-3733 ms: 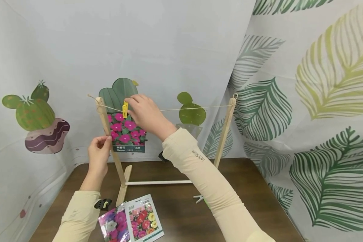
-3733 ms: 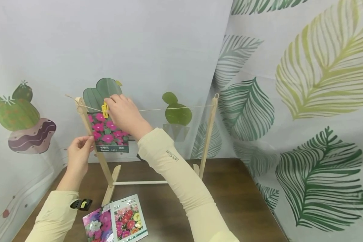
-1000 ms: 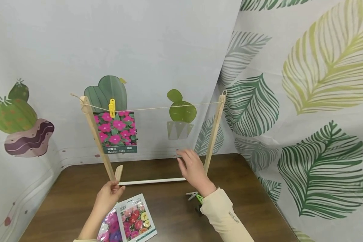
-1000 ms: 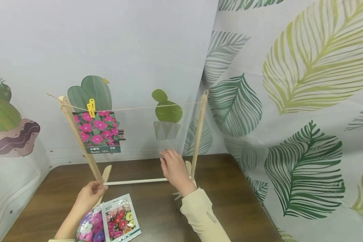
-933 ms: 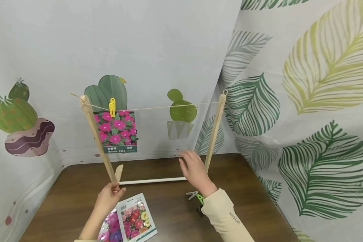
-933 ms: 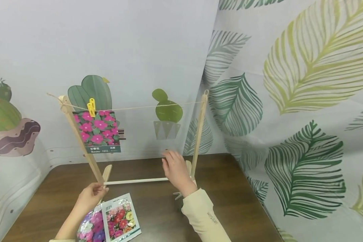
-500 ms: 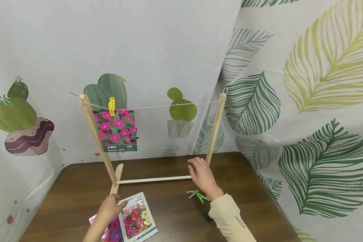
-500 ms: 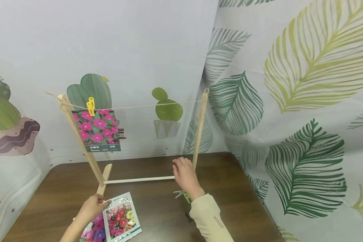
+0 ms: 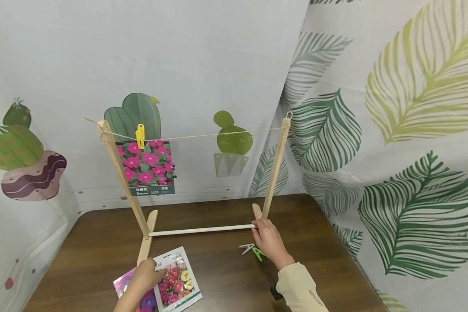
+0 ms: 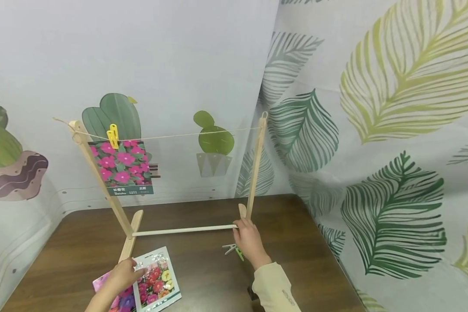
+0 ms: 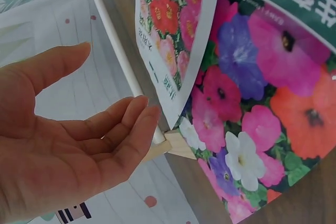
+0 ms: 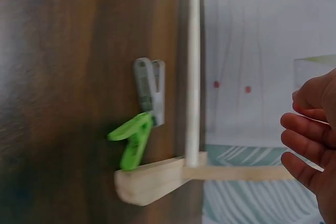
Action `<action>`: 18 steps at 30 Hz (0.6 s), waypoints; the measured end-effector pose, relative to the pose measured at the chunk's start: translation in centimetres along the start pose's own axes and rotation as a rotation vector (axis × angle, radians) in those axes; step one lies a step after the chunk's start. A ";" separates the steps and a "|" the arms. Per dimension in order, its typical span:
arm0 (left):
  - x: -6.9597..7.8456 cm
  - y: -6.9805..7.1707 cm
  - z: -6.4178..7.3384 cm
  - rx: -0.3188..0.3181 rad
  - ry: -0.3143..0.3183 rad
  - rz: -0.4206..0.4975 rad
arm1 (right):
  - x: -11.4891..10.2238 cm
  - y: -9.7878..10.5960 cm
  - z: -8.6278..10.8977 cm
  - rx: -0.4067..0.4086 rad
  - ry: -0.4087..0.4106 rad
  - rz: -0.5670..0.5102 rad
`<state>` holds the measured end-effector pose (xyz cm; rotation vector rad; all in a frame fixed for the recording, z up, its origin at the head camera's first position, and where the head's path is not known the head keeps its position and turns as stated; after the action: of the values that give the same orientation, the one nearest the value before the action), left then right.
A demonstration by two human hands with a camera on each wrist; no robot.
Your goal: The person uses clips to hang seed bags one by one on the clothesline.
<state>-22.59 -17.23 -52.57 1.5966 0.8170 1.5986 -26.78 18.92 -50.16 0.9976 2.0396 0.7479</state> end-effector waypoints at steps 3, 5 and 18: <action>-0.1 -0.2 0.0 0.015 0.003 0.005 | 0.5 -0.4 0.5 -0.033 -0.030 0.002; -0.1 -0.3 0.1 0.033 0.002 0.012 | 0.8 -0.6 0.9 -0.069 -0.052 0.012; -0.6 -1.5 0.7 0.047 0.007 -0.070 | 3.0 -3.0 3.9 -0.229 -0.171 0.059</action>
<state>-21.78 -16.93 -54.16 1.5785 0.9098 1.5471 -26.11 20.51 -55.67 0.9582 1.7417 0.8742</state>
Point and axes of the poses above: each hand's wrist, its own z-axis away from the middle knuckle, its own y-axis out of the back of the hand, x = y × z, the point moved 4 cm from there along -z, towards the middle knuckle, and after that the axes turned 2 degrees about x, right-handed, at the moved point
